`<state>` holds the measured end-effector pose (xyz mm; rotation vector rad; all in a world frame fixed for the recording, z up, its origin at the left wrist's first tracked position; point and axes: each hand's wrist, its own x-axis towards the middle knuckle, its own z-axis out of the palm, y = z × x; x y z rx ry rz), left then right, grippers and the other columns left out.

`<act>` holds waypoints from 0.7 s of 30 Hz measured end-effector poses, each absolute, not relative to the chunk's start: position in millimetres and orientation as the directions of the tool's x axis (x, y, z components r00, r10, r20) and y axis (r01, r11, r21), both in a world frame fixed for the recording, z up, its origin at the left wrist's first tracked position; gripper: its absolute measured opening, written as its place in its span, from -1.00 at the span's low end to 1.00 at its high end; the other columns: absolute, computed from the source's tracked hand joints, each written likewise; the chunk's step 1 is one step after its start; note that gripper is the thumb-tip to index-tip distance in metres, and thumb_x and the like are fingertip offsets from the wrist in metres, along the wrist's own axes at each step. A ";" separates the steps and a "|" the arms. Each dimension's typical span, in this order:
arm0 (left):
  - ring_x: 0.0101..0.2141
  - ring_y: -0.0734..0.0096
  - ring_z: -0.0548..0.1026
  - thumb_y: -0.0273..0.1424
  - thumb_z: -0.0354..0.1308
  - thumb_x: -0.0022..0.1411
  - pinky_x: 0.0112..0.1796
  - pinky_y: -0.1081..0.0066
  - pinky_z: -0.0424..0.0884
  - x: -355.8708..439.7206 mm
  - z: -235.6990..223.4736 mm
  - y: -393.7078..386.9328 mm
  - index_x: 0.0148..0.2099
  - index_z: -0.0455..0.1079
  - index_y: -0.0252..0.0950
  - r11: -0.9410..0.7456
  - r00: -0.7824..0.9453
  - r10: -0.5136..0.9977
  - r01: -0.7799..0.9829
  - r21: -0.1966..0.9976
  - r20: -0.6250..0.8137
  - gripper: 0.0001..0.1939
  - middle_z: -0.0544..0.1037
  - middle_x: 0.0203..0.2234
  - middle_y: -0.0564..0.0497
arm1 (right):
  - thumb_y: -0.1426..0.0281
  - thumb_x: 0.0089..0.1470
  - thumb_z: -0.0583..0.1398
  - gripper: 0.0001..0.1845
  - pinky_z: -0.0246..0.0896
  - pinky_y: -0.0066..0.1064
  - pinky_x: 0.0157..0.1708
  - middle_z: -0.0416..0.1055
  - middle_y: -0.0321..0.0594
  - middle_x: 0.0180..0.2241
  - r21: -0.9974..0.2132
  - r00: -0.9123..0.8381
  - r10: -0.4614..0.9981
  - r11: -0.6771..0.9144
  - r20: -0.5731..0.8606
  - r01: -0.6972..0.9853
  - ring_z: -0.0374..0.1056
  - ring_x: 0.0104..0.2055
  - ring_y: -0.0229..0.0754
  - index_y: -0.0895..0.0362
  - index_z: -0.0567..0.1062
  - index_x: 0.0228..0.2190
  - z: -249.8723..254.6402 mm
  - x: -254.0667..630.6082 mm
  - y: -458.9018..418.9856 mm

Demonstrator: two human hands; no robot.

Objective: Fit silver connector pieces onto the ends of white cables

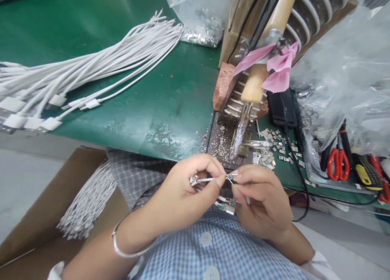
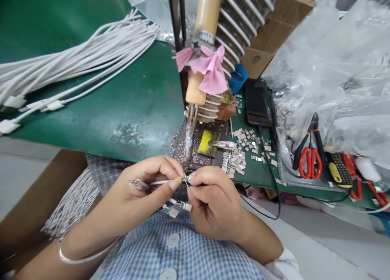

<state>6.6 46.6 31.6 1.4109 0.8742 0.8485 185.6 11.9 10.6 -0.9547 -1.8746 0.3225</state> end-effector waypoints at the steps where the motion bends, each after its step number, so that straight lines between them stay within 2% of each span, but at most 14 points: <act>1: -0.42 0.52 0.46 -0.61 0.12 0.23 -0.37 0.47 0.40 6.6 31.2 46.1 -0.38 0.39 -0.33 -0.012 0.453 0.892 0.024 1.000 0.000 -0.85 0.53 -0.41 0.05 | 0.69 0.01 0.16 -0.73 0.52 -0.27 -0.25 0.42 -0.18 -0.28 -0.595 -0.216 0.736 0.655 0.642 0.466 0.45 -0.20 -0.17 0.13 0.40 -0.29 10.4 186.1 11.1; 9: -0.40 0.51 0.47 -0.60 0.13 0.24 -0.35 0.47 0.40 5.1 23.6 38.5 -0.38 0.39 -0.32 -0.034 0.473 0.881 0.039 0.999 0.011 -0.86 0.54 -0.40 0.04 | 0.73 -0.03 0.17 -0.71 0.50 -0.32 -0.21 0.41 -0.19 -0.25 -0.709 -0.176 0.792 0.604 0.584 0.365 0.44 -0.18 -0.20 0.15 0.41 -0.31 7.9 189.8 2.0; 21: -0.43 0.48 0.46 -0.54 0.17 0.25 -0.40 0.45 0.37 4.0 21.5 31.6 -0.37 0.40 -0.32 -0.030 0.468 0.884 0.051 0.998 0.003 -0.88 0.54 -0.41 0.01 | 0.68 -0.01 0.17 -0.74 0.51 -0.30 -0.29 0.43 -0.19 -0.28 -0.748 -0.215 0.816 0.577 0.536 0.327 0.46 -0.23 -0.18 0.12 0.41 -0.30 7.1 195.7 -3.8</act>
